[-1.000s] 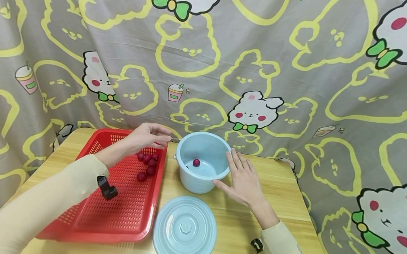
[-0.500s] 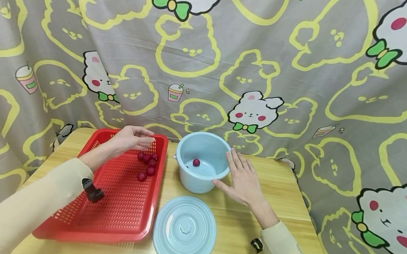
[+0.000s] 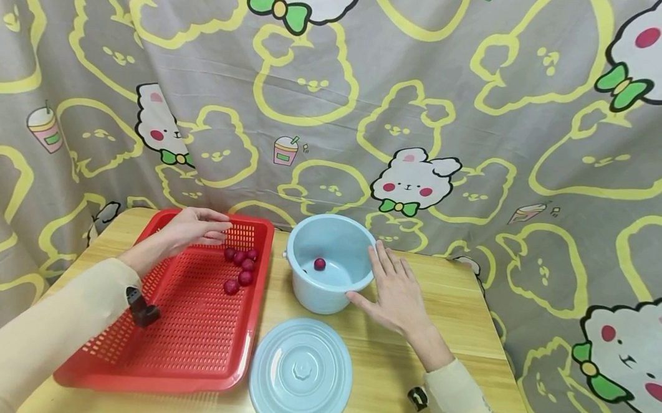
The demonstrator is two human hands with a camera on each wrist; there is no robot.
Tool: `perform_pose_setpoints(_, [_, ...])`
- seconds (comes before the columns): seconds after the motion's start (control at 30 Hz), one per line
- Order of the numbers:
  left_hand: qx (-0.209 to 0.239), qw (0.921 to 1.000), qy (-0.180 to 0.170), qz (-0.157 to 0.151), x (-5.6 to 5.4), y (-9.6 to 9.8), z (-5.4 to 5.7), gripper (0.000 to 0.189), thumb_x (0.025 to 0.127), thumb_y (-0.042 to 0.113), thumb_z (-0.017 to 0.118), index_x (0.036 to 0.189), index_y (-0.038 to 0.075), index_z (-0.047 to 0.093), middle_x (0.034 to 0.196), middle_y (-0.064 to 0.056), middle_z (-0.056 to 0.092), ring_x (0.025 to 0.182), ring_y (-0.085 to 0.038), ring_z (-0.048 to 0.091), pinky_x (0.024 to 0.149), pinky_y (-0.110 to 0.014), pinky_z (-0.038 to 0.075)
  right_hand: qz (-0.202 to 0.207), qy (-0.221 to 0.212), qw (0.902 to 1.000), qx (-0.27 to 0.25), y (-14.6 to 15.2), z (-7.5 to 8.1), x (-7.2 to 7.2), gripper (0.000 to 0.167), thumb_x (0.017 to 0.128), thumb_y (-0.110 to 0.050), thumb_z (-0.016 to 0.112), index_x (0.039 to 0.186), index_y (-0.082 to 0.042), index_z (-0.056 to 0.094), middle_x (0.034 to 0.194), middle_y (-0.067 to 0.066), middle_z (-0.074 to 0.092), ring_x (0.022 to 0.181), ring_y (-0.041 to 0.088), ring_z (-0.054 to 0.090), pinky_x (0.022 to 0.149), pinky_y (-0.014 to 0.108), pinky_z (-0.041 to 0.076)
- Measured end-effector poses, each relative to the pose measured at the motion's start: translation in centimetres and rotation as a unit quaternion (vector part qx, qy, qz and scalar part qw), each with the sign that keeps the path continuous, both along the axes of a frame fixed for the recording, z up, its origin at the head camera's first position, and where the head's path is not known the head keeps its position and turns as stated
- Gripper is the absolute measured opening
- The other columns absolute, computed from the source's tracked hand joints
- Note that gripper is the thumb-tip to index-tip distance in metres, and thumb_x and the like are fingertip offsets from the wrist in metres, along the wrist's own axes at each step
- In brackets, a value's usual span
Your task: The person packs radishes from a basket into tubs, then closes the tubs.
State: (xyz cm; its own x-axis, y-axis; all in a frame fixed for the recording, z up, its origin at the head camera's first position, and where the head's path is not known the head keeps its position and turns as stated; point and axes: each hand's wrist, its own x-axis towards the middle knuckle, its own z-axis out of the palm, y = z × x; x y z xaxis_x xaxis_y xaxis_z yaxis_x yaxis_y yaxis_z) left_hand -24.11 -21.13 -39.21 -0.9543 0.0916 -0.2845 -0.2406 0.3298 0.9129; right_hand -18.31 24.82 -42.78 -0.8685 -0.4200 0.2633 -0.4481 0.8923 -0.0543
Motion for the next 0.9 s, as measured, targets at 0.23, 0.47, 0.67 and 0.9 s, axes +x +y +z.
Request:
perform_pose_setpoints(0.23, [-0.02,0.9997,-0.015,0.004,-0.5,-0.8,-1.9,0.051,0.104,0.022,0.068,0.145,-0.007,0.056,0.146,-0.03,0.061,0.126,-0.039,0.07,0.103,-0.044,0.061,0.002,0.001,1.0,0.0,0.0,0.0,0.0,0.105,0.092,-0.071,0.063,0.168,-0.009,0.025,0.176,0.015,0.024,0.159,0.042,0.033,0.128,0.065,0.031])
perform_pose_setpoints(0.47, [-0.04,0.9988,-0.026,0.013,-0.6,-1.2,-3.5,0.048,0.104,0.019,0.068,0.142,-0.01,0.057,0.137,-0.03,0.068,0.119,-0.038,0.074,0.097,-0.041,0.064,0.002,-0.003,1.0,0.001,0.0,0.1,0.0,0.105,0.091,-0.07,0.064,0.168,-0.009,0.025,0.176,0.015,0.024,0.16,0.041,0.033,0.129,0.064,0.03])
perform_pose_setpoints(0.67, [-0.045,0.9984,-0.031,0.015,-0.5,-1.4,-4.4,0.047,0.103,0.016,0.068,0.139,-0.012,0.058,0.13,-0.029,0.072,0.107,-0.031,0.079,0.096,-0.043,0.065,0.003,0.003,1.0,0.005,0.0,0.0,-0.2,0.104,0.092,-0.07,0.063,0.168,-0.009,0.026,0.175,0.017,0.027,0.159,0.041,0.034,0.128,0.064,0.032])
perform_pose_setpoints(0.9, [-0.043,0.9985,-0.032,0.014,-0.7,-1.2,-5.2,0.047,0.103,0.015,0.068,0.141,-0.012,0.056,0.131,-0.029,0.071,0.109,-0.032,0.078,0.099,-0.045,0.063,0.003,0.005,1.0,0.004,0.0,-0.1,-0.2,0.104,0.092,-0.07,0.063,0.167,-0.008,0.026,0.175,0.017,0.027,0.159,0.041,0.035,0.128,0.064,0.032])
